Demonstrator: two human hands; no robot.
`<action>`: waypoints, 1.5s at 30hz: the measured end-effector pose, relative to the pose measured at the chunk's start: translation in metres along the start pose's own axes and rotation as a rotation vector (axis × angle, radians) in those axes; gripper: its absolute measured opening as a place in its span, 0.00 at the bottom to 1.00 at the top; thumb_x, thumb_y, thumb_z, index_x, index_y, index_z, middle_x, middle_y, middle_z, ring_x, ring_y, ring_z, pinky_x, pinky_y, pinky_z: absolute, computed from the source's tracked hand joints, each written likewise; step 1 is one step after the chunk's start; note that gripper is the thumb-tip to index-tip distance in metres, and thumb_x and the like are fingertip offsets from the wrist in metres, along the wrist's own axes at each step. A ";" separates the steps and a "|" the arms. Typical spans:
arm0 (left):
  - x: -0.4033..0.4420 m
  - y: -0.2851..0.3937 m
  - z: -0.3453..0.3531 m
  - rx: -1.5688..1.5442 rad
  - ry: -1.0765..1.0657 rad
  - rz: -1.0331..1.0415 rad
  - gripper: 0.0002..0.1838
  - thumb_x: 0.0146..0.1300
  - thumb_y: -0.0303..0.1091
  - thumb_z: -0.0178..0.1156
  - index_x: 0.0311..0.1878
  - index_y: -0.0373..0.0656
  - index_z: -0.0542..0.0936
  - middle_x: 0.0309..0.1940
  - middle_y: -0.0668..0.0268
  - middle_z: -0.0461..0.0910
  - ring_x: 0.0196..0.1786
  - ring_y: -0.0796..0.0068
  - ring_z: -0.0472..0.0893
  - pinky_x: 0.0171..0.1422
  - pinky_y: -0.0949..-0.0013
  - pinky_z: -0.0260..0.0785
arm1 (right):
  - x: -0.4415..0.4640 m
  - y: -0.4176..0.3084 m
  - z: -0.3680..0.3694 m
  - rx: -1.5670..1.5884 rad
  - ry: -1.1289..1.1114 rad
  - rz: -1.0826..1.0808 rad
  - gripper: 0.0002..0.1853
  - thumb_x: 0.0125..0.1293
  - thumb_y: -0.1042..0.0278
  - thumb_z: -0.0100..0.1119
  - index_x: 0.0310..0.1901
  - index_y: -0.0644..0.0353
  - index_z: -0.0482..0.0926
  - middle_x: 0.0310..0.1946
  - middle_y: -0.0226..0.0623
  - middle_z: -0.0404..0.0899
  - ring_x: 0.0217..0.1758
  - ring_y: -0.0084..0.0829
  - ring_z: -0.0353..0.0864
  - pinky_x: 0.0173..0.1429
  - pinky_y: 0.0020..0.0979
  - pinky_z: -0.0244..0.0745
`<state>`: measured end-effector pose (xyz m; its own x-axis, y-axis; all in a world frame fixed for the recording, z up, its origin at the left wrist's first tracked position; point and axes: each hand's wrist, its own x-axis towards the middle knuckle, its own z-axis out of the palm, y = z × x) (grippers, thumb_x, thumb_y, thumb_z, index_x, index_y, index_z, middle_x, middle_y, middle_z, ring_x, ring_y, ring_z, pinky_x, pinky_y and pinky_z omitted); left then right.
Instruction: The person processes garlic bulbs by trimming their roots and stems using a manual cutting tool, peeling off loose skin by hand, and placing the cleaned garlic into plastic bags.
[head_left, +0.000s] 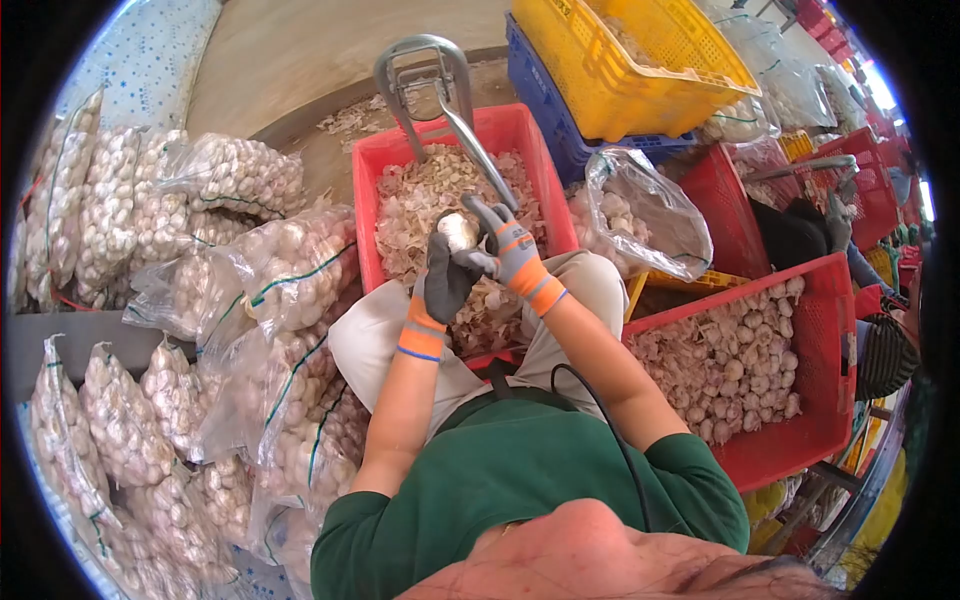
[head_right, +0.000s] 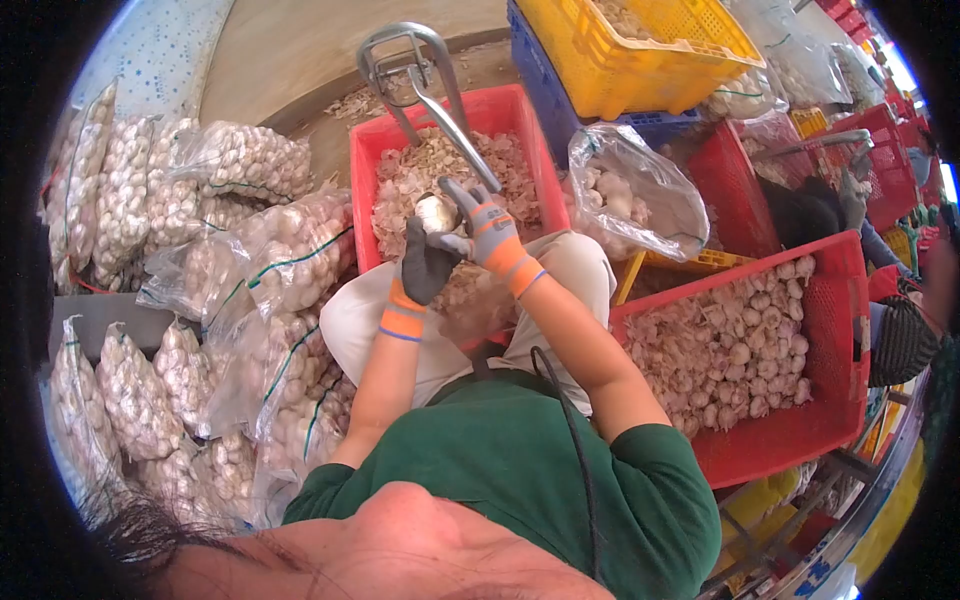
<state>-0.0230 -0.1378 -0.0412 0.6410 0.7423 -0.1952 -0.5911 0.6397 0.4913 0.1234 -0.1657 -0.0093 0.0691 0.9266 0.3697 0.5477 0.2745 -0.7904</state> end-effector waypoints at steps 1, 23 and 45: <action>0.000 0.002 0.004 0.036 -0.004 0.004 0.30 0.62 0.61 0.49 0.57 0.45 0.67 0.43 0.69 0.75 0.38 0.77 0.75 0.48 0.68 0.68 | -0.001 0.000 0.001 -0.092 -0.020 -0.028 0.39 0.51 0.45 0.64 0.62 0.57 0.66 0.40 0.43 0.68 0.41 0.32 0.71 0.44 0.31 0.69; 0.000 0.011 0.018 -0.029 0.062 -0.037 0.23 0.62 0.57 0.51 0.50 0.49 0.72 0.39 0.68 0.77 0.36 0.77 0.76 0.40 0.72 0.69 | -0.001 0.007 0.008 0.199 0.242 0.127 0.13 0.60 0.69 0.57 0.47 0.57 0.74 0.40 0.43 0.72 0.36 0.39 0.77 0.41 0.36 0.71; -0.003 0.013 0.014 0.213 0.143 0.055 0.19 0.61 0.47 0.58 0.51 0.49 0.70 0.42 0.69 0.73 0.41 0.78 0.73 0.42 0.73 0.70 | -0.009 0.053 0.028 0.070 0.018 0.538 0.16 0.64 0.54 0.51 0.42 0.59 0.74 0.37 0.50 0.78 0.42 0.48 0.77 0.43 0.41 0.71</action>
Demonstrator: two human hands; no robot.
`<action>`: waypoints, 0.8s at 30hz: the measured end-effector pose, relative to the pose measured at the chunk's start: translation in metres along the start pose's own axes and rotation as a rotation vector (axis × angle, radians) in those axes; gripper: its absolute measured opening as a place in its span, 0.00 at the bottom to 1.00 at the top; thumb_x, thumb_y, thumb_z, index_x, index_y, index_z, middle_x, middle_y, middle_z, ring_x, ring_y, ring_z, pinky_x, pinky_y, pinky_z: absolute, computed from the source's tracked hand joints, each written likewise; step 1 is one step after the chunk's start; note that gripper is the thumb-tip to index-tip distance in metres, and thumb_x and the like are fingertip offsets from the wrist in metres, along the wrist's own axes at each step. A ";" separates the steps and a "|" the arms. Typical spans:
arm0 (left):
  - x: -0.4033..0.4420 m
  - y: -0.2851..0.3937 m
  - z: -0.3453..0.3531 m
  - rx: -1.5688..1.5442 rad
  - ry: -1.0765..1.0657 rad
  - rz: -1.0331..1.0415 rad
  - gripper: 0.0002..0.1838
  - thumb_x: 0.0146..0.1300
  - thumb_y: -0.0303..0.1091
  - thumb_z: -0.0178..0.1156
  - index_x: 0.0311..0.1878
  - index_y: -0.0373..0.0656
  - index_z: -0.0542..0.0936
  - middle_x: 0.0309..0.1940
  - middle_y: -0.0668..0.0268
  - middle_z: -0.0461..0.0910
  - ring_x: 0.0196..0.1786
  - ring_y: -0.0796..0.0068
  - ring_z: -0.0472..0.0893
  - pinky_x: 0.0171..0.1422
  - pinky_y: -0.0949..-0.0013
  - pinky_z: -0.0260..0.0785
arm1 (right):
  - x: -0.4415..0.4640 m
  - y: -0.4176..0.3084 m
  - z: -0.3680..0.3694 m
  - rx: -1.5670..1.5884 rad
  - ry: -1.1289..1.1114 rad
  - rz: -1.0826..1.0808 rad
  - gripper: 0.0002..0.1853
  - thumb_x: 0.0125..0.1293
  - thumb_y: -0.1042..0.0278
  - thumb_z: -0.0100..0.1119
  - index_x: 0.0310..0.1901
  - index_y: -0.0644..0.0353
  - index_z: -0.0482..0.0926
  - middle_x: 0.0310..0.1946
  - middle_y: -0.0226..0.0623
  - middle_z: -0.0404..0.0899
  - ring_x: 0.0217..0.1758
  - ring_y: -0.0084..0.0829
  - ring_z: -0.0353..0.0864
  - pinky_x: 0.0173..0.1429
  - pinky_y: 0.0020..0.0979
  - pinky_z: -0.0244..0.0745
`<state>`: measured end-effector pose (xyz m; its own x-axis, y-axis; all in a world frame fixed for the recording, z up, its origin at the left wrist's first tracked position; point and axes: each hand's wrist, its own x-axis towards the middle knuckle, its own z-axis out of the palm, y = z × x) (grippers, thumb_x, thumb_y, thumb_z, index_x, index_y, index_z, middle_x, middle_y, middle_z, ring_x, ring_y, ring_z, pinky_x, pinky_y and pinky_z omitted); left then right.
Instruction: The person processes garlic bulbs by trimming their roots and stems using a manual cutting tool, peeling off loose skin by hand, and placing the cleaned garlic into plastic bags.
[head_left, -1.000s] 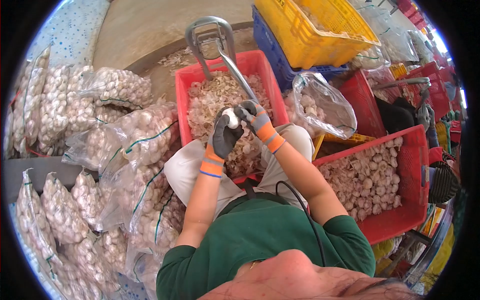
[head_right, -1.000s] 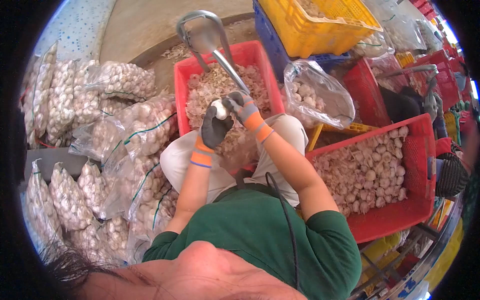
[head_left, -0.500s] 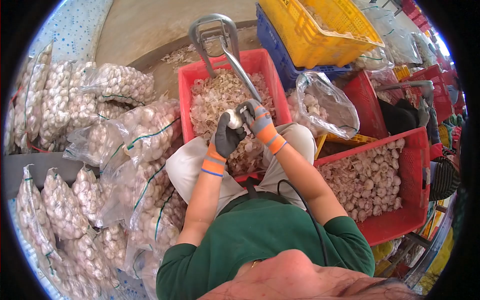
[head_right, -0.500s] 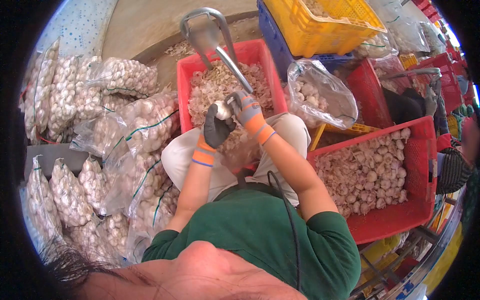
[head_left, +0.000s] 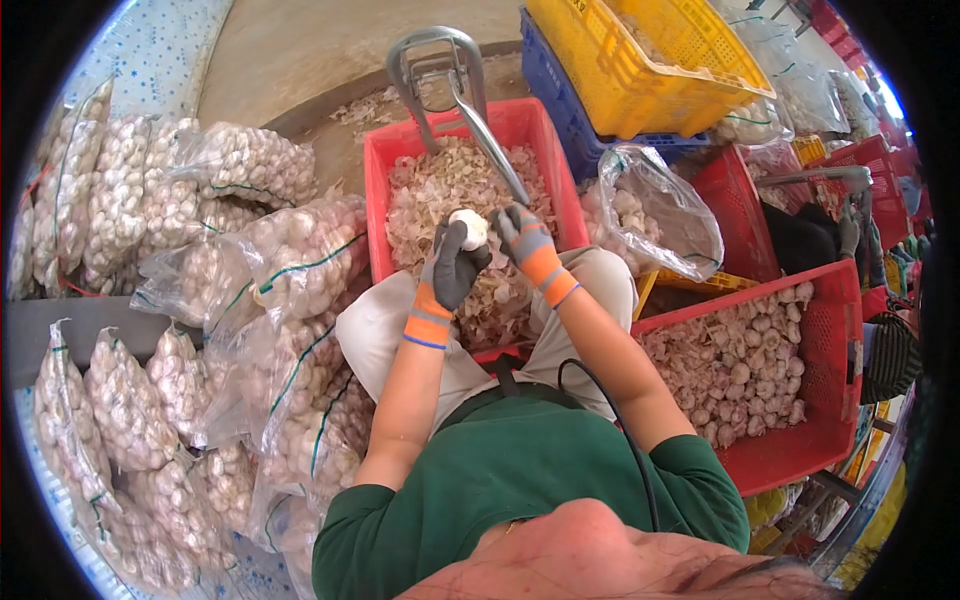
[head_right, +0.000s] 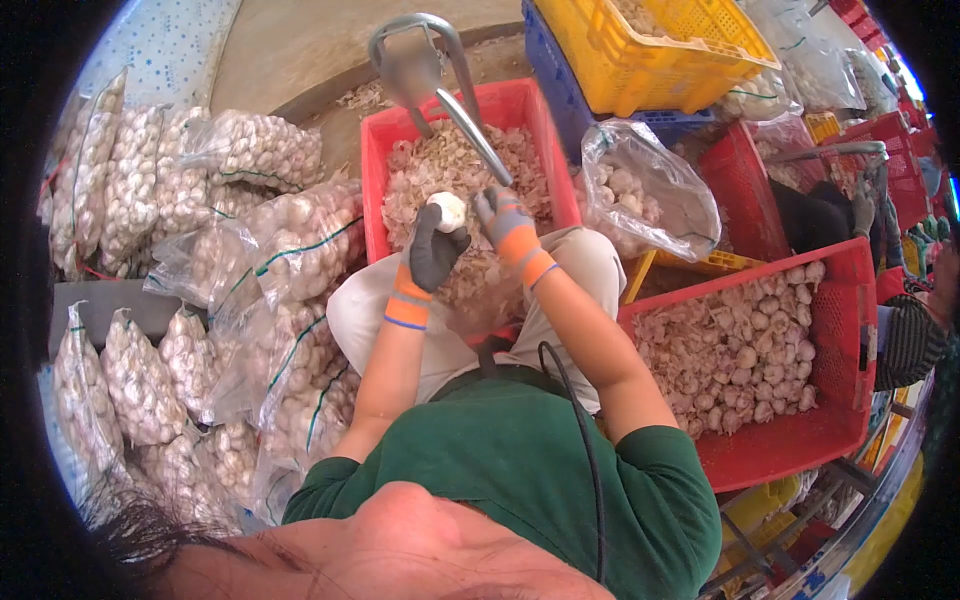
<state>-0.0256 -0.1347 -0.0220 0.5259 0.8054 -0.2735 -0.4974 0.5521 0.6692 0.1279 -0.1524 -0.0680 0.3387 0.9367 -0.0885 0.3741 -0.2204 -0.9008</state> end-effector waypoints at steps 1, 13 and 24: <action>-0.004 0.000 0.010 0.155 0.054 0.082 0.21 0.59 0.44 0.60 0.53 0.48 0.69 0.44 0.68 0.72 0.42 0.77 0.73 0.44 0.72 0.71 | -0.002 -0.018 -0.011 -0.230 0.012 0.113 0.19 0.66 0.53 0.48 0.49 0.59 0.72 0.44 0.44 0.78 0.45 0.39 0.79 0.49 0.34 0.72; -0.011 0.008 0.025 0.809 -0.025 0.512 0.23 0.52 0.19 0.60 0.53 0.38 0.69 0.46 0.61 0.73 0.43 0.72 0.76 0.46 0.73 0.71 | -0.017 -0.052 -0.038 0.850 -0.252 0.306 0.25 0.64 0.43 0.51 0.47 0.59 0.74 0.26 0.32 0.77 0.18 0.24 0.76 0.19 0.24 0.70; 0.014 -0.019 -0.019 0.580 0.170 0.310 0.12 0.65 0.25 0.51 0.51 0.37 0.72 0.41 0.68 0.76 0.36 0.82 0.75 0.36 0.79 0.68 | -0.043 -0.044 -0.168 0.817 0.502 0.117 0.29 0.66 0.48 0.50 0.64 0.51 0.59 0.48 0.38 0.73 0.28 0.31 0.80 0.26 0.27 0.75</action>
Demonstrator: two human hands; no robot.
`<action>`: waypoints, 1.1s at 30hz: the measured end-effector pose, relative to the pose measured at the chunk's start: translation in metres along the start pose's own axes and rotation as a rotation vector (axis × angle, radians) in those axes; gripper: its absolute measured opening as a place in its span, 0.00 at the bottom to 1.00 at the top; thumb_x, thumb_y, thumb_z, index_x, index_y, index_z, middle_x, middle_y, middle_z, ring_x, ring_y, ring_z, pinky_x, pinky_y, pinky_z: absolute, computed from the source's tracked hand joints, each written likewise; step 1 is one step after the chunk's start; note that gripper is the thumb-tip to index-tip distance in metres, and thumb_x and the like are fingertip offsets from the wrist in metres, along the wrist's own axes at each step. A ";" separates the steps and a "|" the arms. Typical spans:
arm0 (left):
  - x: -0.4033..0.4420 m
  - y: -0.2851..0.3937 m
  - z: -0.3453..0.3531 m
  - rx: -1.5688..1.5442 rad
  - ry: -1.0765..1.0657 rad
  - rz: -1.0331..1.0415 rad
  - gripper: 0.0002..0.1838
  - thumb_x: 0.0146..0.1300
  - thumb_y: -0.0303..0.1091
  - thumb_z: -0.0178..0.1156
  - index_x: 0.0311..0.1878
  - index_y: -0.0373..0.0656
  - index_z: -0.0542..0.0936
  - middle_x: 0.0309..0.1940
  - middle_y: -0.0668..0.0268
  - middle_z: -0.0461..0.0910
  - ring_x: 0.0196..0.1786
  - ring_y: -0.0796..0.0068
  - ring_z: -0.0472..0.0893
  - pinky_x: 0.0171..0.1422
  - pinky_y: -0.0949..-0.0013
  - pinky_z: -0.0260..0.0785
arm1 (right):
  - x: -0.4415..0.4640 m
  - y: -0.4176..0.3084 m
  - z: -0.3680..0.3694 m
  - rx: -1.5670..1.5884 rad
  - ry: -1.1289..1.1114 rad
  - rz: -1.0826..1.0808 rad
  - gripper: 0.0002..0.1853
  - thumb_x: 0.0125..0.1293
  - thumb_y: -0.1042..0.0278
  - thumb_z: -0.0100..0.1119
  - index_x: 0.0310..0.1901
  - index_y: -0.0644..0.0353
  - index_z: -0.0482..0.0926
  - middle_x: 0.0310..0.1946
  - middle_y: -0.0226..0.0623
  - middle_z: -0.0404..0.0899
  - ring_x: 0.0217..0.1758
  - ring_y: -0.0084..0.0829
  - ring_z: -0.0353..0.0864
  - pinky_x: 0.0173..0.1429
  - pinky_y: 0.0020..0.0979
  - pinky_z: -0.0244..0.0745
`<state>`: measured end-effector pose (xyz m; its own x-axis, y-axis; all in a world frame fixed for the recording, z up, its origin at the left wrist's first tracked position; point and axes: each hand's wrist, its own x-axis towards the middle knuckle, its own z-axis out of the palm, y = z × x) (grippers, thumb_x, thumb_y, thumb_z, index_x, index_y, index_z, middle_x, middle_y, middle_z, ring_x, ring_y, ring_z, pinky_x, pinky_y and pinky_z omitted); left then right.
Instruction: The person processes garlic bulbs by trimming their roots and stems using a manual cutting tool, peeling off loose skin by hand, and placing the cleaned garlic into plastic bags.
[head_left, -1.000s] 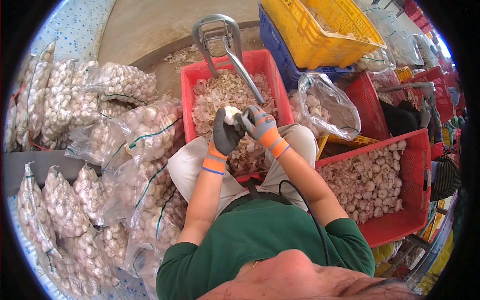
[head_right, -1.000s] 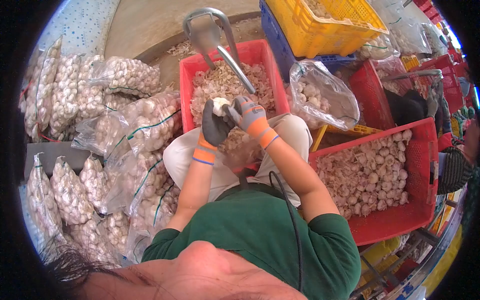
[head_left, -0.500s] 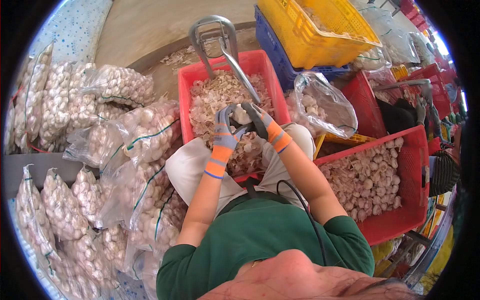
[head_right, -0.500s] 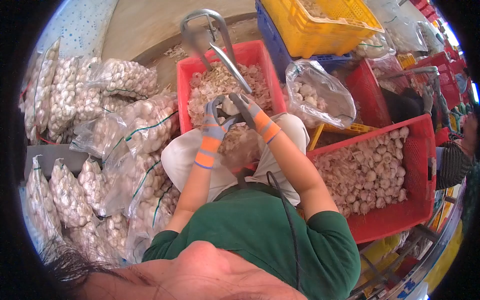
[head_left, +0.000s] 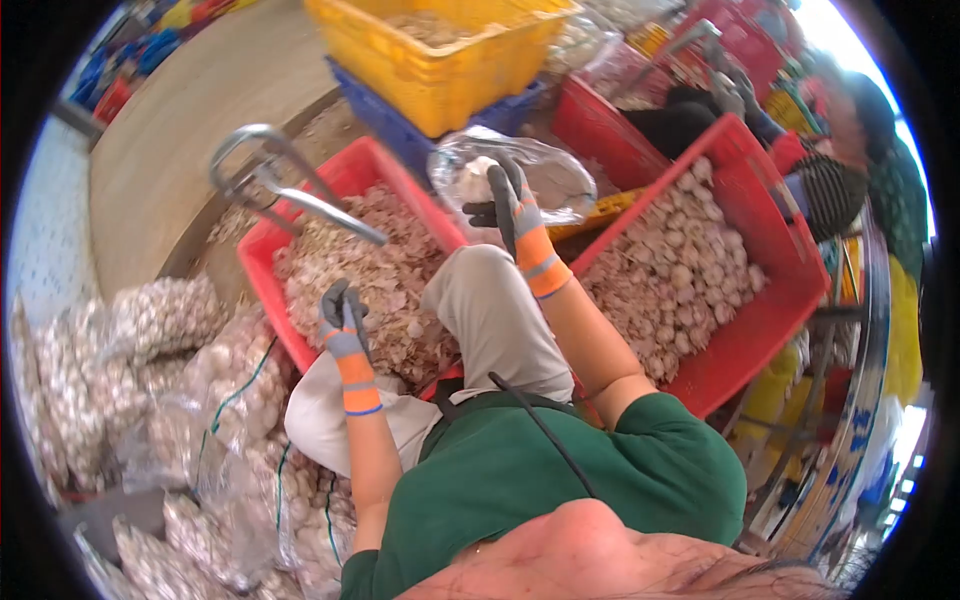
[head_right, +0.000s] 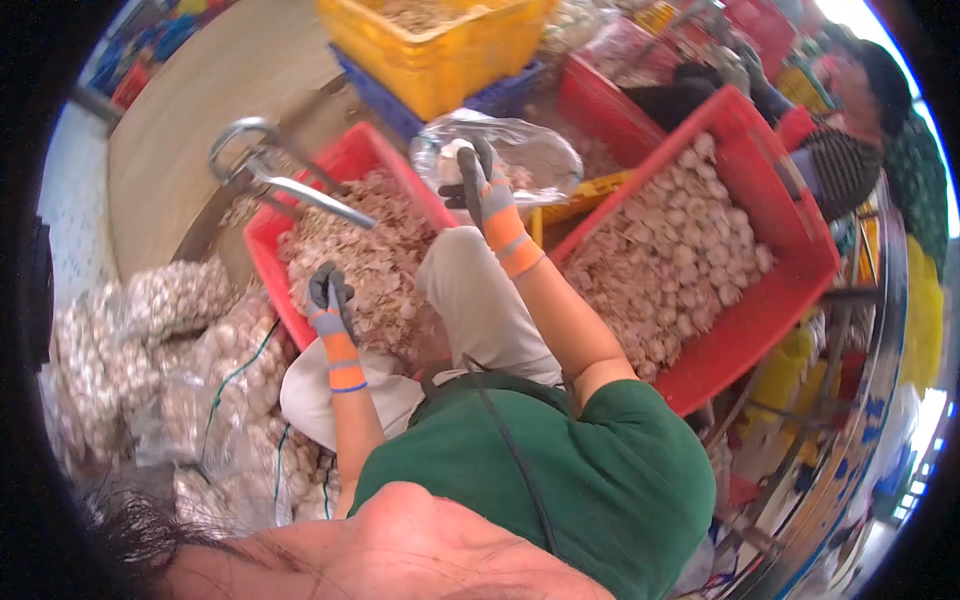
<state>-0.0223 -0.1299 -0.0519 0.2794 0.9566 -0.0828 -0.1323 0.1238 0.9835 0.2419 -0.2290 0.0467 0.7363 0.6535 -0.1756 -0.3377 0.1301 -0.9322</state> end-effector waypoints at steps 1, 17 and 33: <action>0.004 -0.003 0.001 0.010 -0.011 0.000 0.12 0.65 0.26 0.51 0.51 0.37 0.72 0.41 0.67 0.75 0.36 0.82 0.75 0.36 0.79 0.69 | 0.002 -0.001 -0.012 0.075 0.002 0.006 0.29 0.66 0.50 0.51 0.65 0.51 0.58 0.49 0.38 0.73 0.27 0.31 0.80 0.26 0.27 0.75; 0.004 0.005 0.048 0.155 -0.113 -0.128 0.16 0.64 0.35 0.57 0.52 0.38 0.73 0.39 0.68 0.74 0.33 0.80 0.72 0.40 0.75 0.68 | -0.063 0.048 -0.402 -0.686 1.280 0.072 0.27 0.66 0.65 0.49 0.66 0.56 0.57 0.55 0.39 0.70 0.47 0.36 0.76 0.50 0.40 0.73; 0.003 -0.005 0.037 0.225 -0.134 -0.177 0.19 0.64 0.40 0.56 0.54 0.41 0.72 0.41 0.65 0.76 0.34 0.78 0.74 0.40 0.74 0.70 | -0.085 0.066 -0.416 -0.303 0.769 -0.036 0.22 0.60 0.66 0.60 0.55 0.61 0.68 0.48 0.38 0.75 0.41 0.27 0.76 0.40 0.28 0.72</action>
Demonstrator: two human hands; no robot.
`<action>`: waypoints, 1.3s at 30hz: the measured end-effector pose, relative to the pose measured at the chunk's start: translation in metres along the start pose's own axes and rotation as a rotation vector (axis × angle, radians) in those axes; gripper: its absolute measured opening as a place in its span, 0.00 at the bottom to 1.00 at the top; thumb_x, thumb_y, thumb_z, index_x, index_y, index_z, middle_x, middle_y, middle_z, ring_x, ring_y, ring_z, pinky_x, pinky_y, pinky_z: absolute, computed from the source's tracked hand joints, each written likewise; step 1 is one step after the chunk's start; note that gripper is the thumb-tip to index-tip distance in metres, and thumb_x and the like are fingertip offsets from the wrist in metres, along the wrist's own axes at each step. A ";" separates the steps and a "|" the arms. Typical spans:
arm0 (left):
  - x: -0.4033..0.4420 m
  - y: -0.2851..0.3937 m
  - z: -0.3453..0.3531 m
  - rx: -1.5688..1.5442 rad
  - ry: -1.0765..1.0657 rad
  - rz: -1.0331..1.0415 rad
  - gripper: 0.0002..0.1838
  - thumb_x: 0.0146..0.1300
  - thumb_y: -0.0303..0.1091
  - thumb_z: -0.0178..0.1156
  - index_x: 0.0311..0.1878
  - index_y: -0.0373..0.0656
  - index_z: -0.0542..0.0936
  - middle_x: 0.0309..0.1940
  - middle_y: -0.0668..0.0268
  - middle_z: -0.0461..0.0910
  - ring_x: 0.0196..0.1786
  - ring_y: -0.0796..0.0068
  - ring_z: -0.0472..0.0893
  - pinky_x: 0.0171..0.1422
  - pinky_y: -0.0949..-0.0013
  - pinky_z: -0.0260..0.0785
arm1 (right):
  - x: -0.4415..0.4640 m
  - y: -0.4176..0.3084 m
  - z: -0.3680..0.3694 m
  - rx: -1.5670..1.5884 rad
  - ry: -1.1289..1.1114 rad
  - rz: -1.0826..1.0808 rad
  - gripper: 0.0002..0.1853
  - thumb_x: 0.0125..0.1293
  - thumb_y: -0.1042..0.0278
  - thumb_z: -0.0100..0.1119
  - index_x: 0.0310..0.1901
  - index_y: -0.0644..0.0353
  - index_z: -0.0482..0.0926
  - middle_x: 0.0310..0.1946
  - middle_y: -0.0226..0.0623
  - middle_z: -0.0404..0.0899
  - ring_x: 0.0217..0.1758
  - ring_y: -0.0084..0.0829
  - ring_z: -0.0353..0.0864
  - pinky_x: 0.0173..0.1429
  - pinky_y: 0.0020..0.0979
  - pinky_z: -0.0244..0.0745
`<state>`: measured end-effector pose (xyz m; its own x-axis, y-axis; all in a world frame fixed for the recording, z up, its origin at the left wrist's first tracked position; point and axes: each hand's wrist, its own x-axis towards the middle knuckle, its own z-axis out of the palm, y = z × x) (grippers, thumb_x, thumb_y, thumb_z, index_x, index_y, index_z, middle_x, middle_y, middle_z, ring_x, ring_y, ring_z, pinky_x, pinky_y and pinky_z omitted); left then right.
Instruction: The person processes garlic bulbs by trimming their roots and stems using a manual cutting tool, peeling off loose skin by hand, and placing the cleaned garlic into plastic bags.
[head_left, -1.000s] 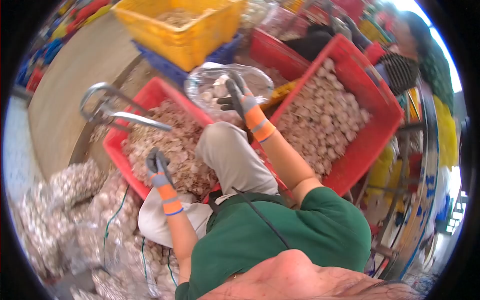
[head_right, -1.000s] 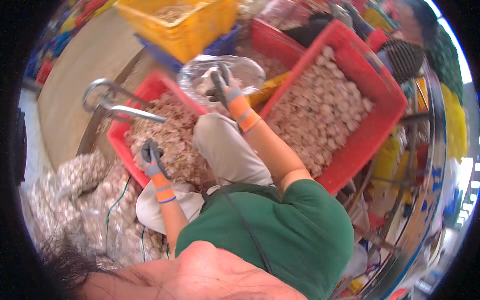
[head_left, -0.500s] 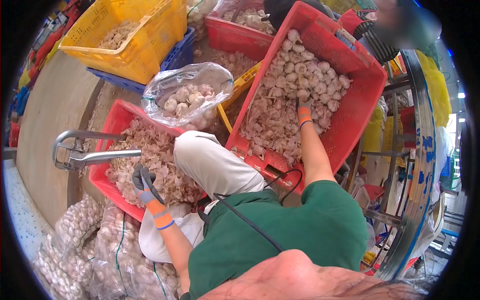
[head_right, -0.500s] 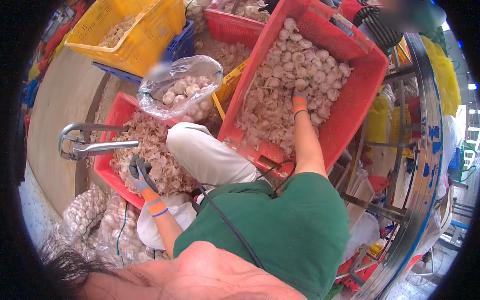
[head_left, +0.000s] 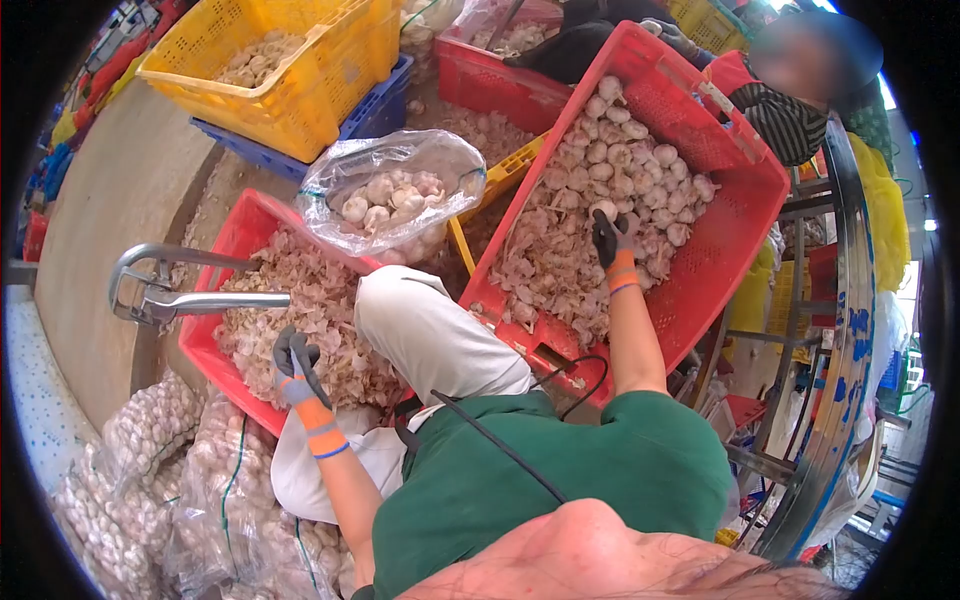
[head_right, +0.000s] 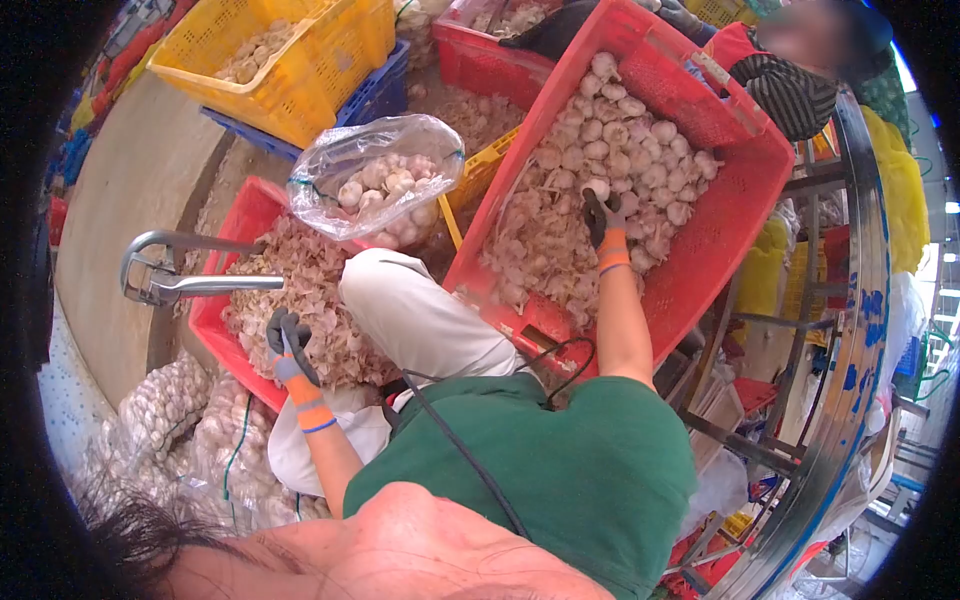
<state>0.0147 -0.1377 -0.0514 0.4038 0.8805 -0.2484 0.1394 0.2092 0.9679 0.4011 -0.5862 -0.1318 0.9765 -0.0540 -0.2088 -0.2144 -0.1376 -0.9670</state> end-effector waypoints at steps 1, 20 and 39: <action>-0.003 0.008 0.007 -0.038 -0.017 0.003 0.18 0.64 0.37 0.56 0.54 0.39 0.72 0.41 0.65 0.76 0.34 0.79 0.74 0.40 0.75 0.70 | -0.025 -0.016 0.007 0.248 -0.175 0.029 0.22 0.58 0.66 0.63 0.53 0.63 0.69 0.47 0.37 0.75 0.42 0.26 0.75 0.40 0.26 0.72; -0.041 0.086 0.037 -0.527 -0.268 0.211 0.28 0.67 0.46 0.49 0.65 0.43 0.58 0.51 0.66 0.69 0.46 0.78 0.73 0.52 0.70 0.71 | -0.282 -0.186 0.327 0.021 -1.394 -0.245 0.26 0.57 0.79 0.56 0.60 0.65 0.67 0.49 0.39 0.77 0.45 0.26 0.79 0.49 0.28 0.74; 0.025 0.055 -0.044 -0.319 0.267 0.571 0.34 0.50 0.16 0.62 0.60 0.46 0.60 0.54 0.62 0.66 0.50 0.68 0.74 0.50 0.64 0.77 | -0.272 -0.095 0.460 -0.573 -1.164 -0.755 0.42 0.57 0.40 0.57 0.68 0.51 0.54 0.63 0.51 0.61 0.64 0.52 0.63 0.65 0.41 0.60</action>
<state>-0.0071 -0.0856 -0.0031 0.0939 0.9554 0.2801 -0.3163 -0.2381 0.9183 0.1664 -0.1034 -0.0506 0.2711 0.9618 0.0372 0.6236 -0.1461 -0.7680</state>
